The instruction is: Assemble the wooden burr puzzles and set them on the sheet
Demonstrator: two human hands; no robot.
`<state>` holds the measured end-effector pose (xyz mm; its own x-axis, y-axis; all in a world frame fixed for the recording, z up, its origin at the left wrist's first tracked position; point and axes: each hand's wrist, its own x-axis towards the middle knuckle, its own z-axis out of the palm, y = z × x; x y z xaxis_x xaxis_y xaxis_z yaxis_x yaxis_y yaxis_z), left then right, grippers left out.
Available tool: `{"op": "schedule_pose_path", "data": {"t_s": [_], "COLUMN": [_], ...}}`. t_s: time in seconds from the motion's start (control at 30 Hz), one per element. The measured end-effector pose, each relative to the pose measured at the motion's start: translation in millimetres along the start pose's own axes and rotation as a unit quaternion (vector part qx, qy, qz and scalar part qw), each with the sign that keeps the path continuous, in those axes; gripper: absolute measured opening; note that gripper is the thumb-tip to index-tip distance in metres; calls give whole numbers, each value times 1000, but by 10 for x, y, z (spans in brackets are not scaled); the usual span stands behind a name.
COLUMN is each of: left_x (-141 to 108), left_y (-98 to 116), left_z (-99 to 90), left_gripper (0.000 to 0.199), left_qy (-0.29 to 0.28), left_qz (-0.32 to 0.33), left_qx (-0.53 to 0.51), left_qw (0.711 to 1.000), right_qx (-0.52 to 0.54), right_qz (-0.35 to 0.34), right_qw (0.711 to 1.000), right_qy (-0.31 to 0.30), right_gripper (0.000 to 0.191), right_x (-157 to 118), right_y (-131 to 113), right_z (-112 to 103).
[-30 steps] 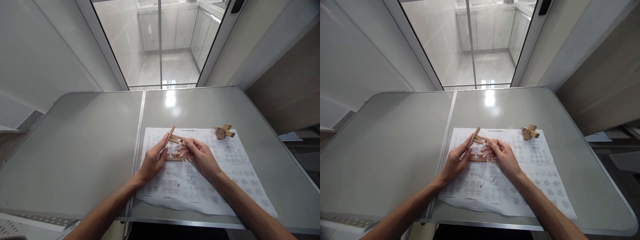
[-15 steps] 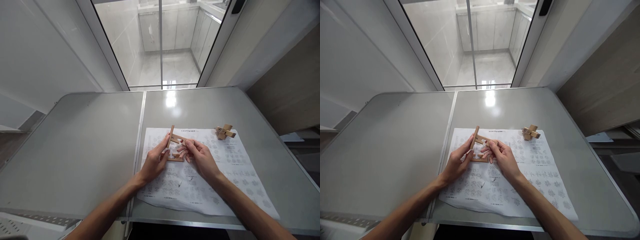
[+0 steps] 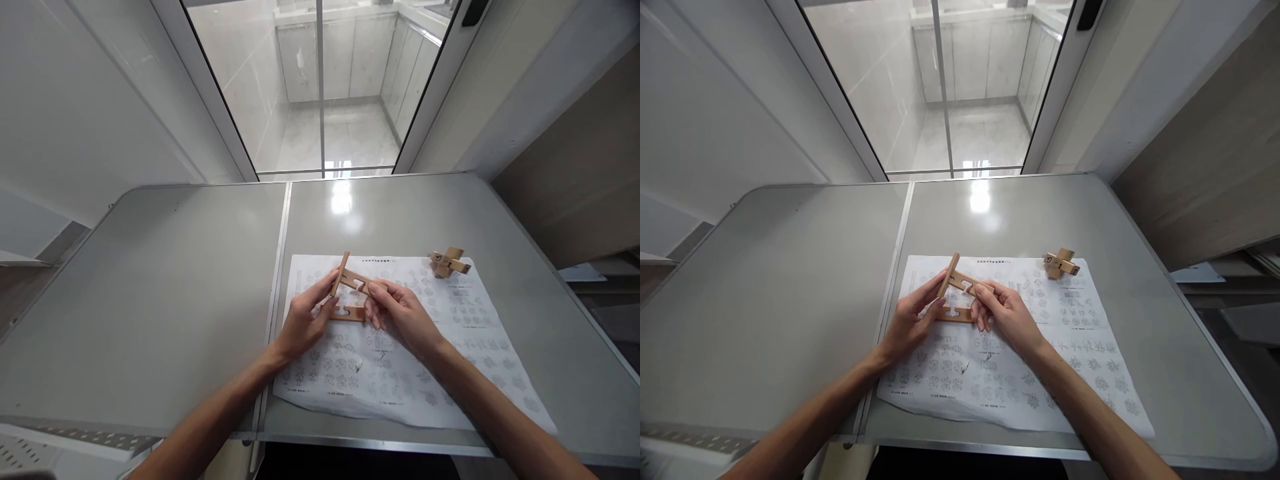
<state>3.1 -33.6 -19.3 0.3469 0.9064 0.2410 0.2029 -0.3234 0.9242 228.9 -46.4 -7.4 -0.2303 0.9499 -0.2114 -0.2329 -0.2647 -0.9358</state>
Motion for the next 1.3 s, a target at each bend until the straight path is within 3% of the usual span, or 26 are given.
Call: {"op": "schedule_pose_path", "data": {"t_s": [0.37, 0.7, 1.03, 1.3], "left_x": [28, 23, -13, -15], "left_y": [15, 20, -35, -15], "left_z": [-21, -4, 24, 4], "left_gripper": [49, 52, 54, 56], "left_qy": [-13, -3, 9, -7], "left_qz": [29, -31, 19, 44], "left_qx": [-20, -4, 63, 58], "left_qw": [999, 1000, 998, 997], "right_qx": [-27, -36, -40, -63], "right_qz": [4, -17, -35, -21], "right_qw": [1000, 999, 999, 997], "right_qy": [-15, -26, -11, -42], "right_gripper": [41, 42, 41, 37], "right_x": [-23, 0, -19, -36], "right_y": [-80, 30, 69, 25], "right_z": [13, 47, 97, 33]}}
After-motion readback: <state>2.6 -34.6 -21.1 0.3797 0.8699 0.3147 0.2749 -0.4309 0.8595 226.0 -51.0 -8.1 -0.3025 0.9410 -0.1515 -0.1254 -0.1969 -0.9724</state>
